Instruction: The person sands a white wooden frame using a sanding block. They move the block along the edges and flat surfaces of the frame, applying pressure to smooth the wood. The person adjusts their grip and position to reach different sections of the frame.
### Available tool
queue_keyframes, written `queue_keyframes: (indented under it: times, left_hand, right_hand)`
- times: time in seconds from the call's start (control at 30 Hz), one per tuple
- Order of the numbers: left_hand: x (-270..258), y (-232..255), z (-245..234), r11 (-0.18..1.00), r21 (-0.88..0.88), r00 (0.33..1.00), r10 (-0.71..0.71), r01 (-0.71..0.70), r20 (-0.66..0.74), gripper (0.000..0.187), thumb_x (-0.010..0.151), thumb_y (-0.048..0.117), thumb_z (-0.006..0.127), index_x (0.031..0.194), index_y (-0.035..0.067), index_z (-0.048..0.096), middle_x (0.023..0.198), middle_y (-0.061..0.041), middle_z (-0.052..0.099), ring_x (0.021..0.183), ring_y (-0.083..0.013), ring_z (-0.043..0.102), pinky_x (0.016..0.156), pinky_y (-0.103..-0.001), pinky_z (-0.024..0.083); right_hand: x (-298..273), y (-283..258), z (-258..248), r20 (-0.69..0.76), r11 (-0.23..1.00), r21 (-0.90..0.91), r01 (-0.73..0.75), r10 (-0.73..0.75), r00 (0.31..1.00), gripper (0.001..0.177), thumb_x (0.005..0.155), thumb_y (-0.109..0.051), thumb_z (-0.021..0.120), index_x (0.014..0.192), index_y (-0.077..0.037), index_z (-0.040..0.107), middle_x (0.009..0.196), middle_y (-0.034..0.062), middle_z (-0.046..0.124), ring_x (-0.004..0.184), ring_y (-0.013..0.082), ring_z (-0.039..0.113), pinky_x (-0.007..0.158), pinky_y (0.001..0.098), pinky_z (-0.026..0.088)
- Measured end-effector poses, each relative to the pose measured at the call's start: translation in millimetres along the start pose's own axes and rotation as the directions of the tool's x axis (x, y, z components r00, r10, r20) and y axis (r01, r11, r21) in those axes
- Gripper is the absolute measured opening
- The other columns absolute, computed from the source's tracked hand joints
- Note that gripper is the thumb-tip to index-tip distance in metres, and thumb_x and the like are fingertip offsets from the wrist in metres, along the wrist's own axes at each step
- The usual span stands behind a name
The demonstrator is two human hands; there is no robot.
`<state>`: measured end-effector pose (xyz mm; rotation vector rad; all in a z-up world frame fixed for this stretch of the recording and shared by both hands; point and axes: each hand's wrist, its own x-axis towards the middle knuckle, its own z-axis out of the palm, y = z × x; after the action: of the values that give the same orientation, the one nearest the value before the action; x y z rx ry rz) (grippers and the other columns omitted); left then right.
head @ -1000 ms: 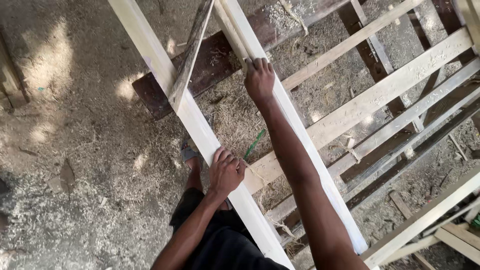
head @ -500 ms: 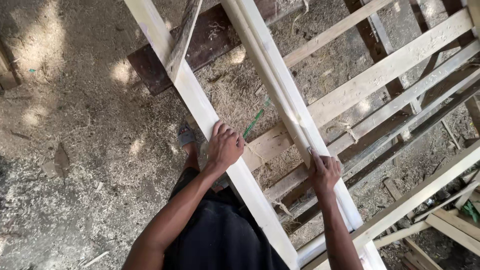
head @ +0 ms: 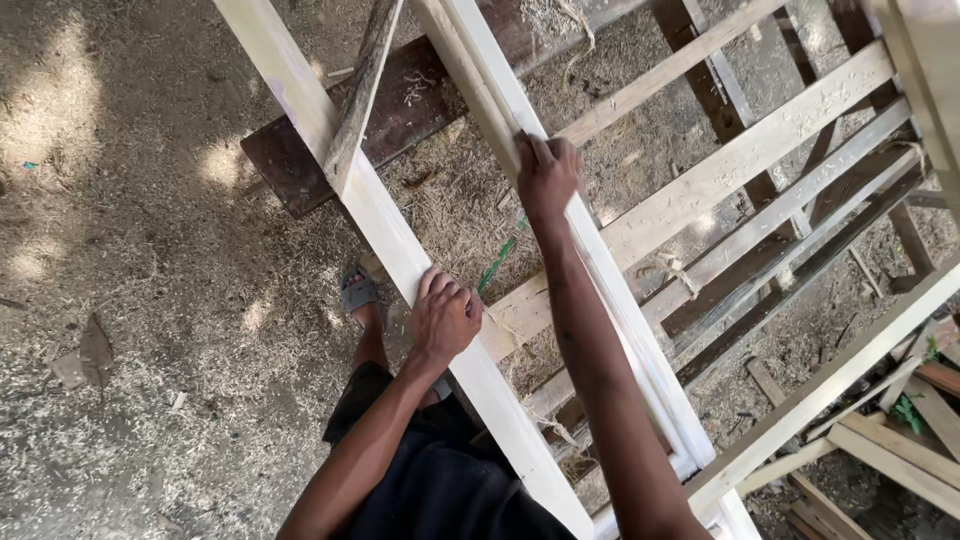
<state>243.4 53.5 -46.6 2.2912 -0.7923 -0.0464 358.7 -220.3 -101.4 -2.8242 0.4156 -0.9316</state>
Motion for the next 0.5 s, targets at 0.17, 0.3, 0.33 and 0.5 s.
queue_keyframes:
  times: [0.17, 0.3, 0.33, 0.5]
  left_hand:
    - [-6, -7, 10, 0.999, -0.027, 1.000, 0.027, -0.027, -0.008, 0.036, 0.098, 0.019, 0.055, 0.076, 0.000, 0.076, 0.086, -0.017, 0.077, 0.094, -0.0275, 0.070, 0.117, -0.044, 0.037]
    - [-3, -14, 24, 0.999, -0.003, 0.999, 0.035, -0.035, 0.041, 0.039, 0.099, 0.023, 0.053, 0.079, 0.000, 0.078, 0.087, -0.018, 0.077, 0.092, -0.0301, 0.070, 0.113, -0.048, 0.036]
    - [-6, -11, 23, 0.999, -0.002, 0.999, 0.033, -0.033, 0.036, 0.040, 0.099, 0.024, 0.052, 0.080, 0.000, 0.078, 0.087, -0.017, 0.077, 0.092, -0.0304, 0.070, 0.113, -0.048, 0.036]
    - [-2, -8, 5, 0.998, -0.037, 0.998, 0.043, -0.041, 0.052, 0.034, 0.098, 0.019, 0.057, 0.077, 0.002, 0.076, 0.082, -0.015, 0.075, 0.092, -0.0283, 0.070, 0.113, -0.048, 0.039]
  right_hand:
    - [28, -19, 18, 0.018, 0.991, 0.021, -0.130, 0.130, 0.991, 0.018, 0.096, -0.032, 0.072, 0.104, -0.020, 0.084, 0.079, -0.0009, 0.066, 0.067, 0.0128, 0.052, 0.058, 0.0321, 0.044]
    - [-18, 0, -31, 0.014, 0.991, 0.010, -0.133, 0.133, 0.991, 0.025, 0.095, -0.036, 0.074, 0.112, -0.019, 0.081, 0.082, 0.0015, 0.064, 0.075, 0.0136, 0.054, 0.064, 0.0322, 0.047]
    - [-23, 4, -35, -0.021, 0.995, -0.008, -0.096, 0.096, 0.995, 0.026, 0.096, -0.037, 0.075, 0.114, -0.019, 0.080, 0.082, 0.0024, 0.063, 0.078, 0.0137, 0.055, 0.068, 0.0329, 0.047]
    - [13, -3, 25, 0.033, 0.986, -0.056, -0.159, 0.161, 0.986, 0.024, 0.096, -0.038, 0.076, 0.113, -0.022, 0.083, 0.087, 0.0061, 0.064, 0.078, 0.0183, 0.051, 0.062, 0.0324, 0.045]
